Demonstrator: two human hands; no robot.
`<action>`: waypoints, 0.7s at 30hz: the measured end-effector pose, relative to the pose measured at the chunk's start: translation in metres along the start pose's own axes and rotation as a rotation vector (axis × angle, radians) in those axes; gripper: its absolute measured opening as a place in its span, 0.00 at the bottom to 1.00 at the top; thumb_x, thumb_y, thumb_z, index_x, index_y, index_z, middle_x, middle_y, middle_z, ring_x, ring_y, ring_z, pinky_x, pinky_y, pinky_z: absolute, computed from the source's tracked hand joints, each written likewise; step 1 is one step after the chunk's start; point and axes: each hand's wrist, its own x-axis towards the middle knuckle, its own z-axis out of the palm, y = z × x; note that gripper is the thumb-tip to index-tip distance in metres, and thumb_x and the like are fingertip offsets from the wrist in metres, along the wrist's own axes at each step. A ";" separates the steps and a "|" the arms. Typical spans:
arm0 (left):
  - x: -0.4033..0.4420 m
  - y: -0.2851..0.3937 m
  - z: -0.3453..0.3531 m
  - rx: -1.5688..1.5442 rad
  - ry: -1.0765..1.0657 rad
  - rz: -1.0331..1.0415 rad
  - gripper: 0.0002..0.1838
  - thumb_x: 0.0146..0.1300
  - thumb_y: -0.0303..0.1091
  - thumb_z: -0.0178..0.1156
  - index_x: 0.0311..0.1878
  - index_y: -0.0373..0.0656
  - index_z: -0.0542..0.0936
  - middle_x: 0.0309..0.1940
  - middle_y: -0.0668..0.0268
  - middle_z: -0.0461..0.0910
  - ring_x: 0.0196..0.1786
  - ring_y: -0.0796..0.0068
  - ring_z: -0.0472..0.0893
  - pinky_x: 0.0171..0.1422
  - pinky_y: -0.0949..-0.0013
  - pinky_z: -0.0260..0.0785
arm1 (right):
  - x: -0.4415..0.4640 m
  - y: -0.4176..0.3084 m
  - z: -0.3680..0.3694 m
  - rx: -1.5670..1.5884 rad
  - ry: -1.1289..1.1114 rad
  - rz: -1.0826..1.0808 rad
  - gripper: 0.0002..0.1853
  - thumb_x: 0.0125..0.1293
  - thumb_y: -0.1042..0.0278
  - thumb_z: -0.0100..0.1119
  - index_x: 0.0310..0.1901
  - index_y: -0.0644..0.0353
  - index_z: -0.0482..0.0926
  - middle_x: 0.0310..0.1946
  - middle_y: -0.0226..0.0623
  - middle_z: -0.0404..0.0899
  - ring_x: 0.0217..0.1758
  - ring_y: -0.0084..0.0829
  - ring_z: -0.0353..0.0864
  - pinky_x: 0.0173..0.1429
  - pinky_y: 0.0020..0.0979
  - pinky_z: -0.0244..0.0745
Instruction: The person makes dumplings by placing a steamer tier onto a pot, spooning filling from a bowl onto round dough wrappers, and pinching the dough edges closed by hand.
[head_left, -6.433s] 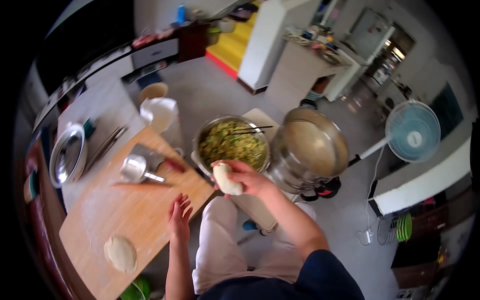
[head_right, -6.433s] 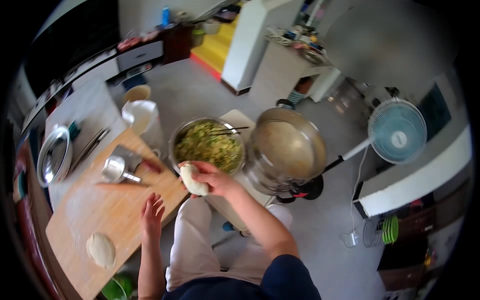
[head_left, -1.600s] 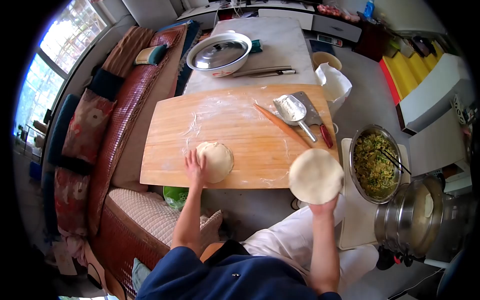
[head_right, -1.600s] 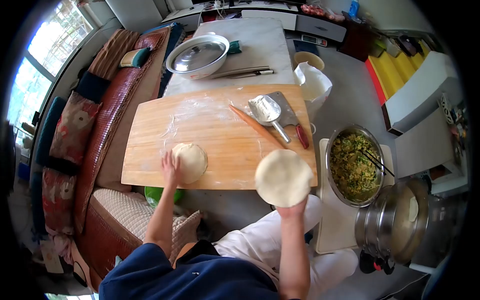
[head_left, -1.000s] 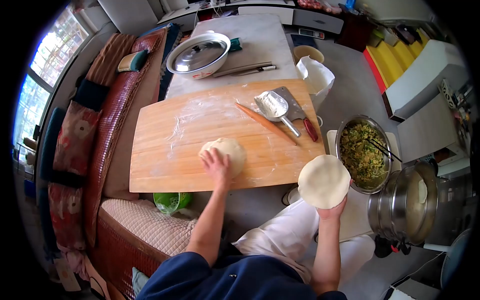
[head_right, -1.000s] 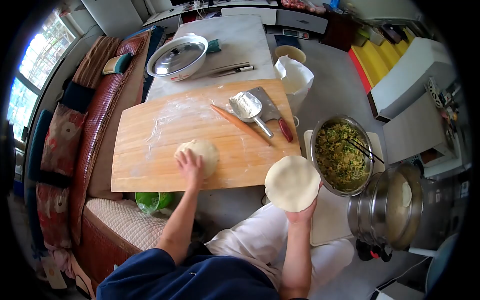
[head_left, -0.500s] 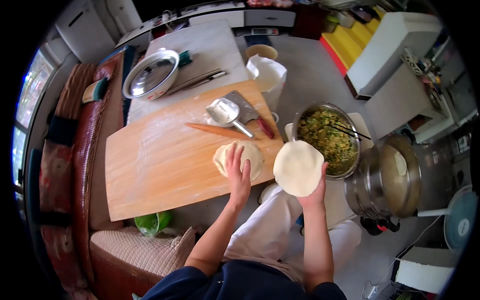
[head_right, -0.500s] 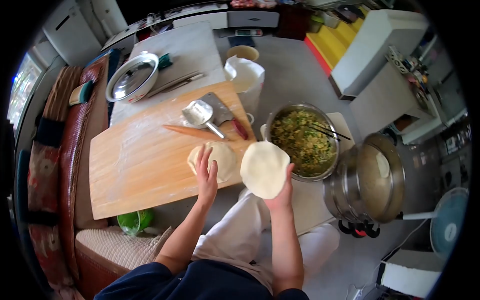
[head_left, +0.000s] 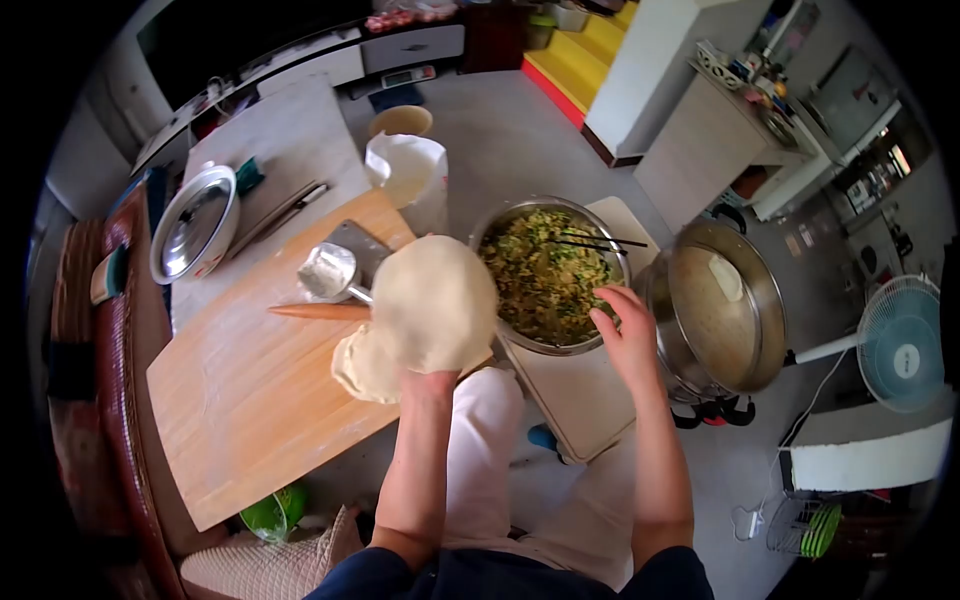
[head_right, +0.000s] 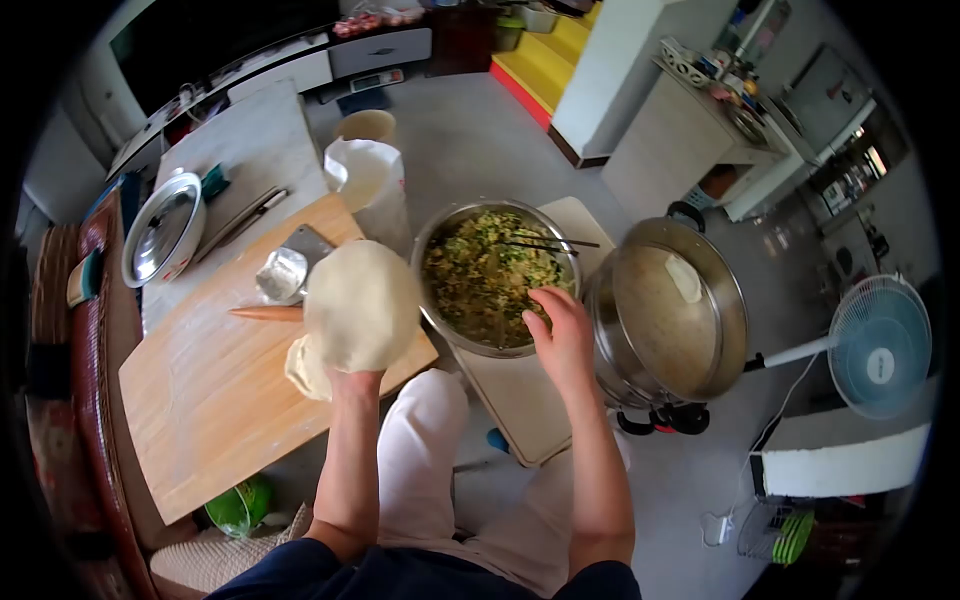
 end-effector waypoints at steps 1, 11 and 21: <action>0.008 -0.008 -0.003 -0.113 -0.054 -0.054 0.29 0.76 0.53 0.42 0.73 0.50 0.65 0.73 0.67 0.65 0.73 0.54 0.66 0.76 0.37 0.57 | 0.002 0.012 -0.002 -0.110 -0.035 -0.038 0.16 0.61 0.70 0.67 0.51 0.60 0.82 0.52 0.40 0.81 0.53 0.43 0.80 0.54 0.37 0.76; 0.074 -0.010 -0.026 0.365 0.003 0.157 0.21 0.74 0.43 0.51 0.64 0.42 0.73 0.61 0.58 0.77 0.62 0.54 0.77 0.68 0.51 0.71 | 0.018 0.077 0.068 -0.310 -0.684 -0.162 0.11 0.57 0.72 0.63 0.42 0.51 0.87 0.37 0.39 0.79 0.47 0.41 0.81 0.50 0.41 0.76; 0.105 0.033 -0.115 0.491 -0.012 0.165 0.21 0.72 0.46 0.56 0.61 0.44 0.76 0.57 0.61 0.79 0.58 0.56 0.79 0.64 0.51 0.75 | 0.036 0.101 0.087 0.110 -0.162 0.108 0.06 0.66 0.71 0.59 0.38 0.62 0.83 0.35 0.41 0.81 0.36 0.39 0.84 0.42 0.36 0.80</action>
